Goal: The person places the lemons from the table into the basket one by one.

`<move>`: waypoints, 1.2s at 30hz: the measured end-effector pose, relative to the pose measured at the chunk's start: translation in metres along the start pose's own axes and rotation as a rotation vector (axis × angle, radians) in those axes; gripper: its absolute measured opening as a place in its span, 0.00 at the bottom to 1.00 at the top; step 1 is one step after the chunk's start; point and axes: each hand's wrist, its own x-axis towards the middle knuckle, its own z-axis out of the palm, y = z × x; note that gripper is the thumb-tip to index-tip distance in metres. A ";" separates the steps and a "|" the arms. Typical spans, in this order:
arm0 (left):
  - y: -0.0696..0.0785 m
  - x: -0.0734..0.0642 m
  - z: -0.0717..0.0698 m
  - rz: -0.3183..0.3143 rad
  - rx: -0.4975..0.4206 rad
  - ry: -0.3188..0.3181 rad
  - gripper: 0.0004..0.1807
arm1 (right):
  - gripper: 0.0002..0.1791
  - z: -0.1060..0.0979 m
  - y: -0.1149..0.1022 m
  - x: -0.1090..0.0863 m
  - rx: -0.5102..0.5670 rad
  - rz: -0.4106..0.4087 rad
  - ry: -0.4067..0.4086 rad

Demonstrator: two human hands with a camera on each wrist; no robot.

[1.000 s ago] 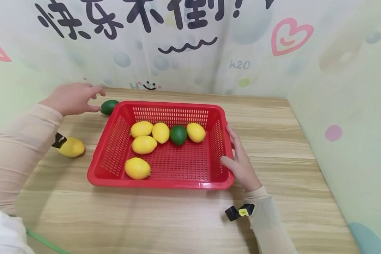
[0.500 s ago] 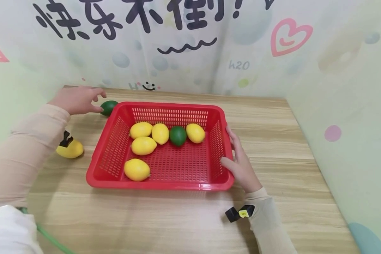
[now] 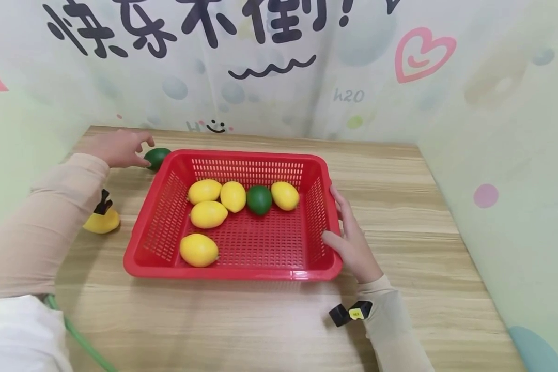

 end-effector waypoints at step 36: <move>-0.009 0.024 0.029 0.020 -0.133 0.083 0.29 | 0.51 0.000 0.000 0.001 0.005 0.003 0.001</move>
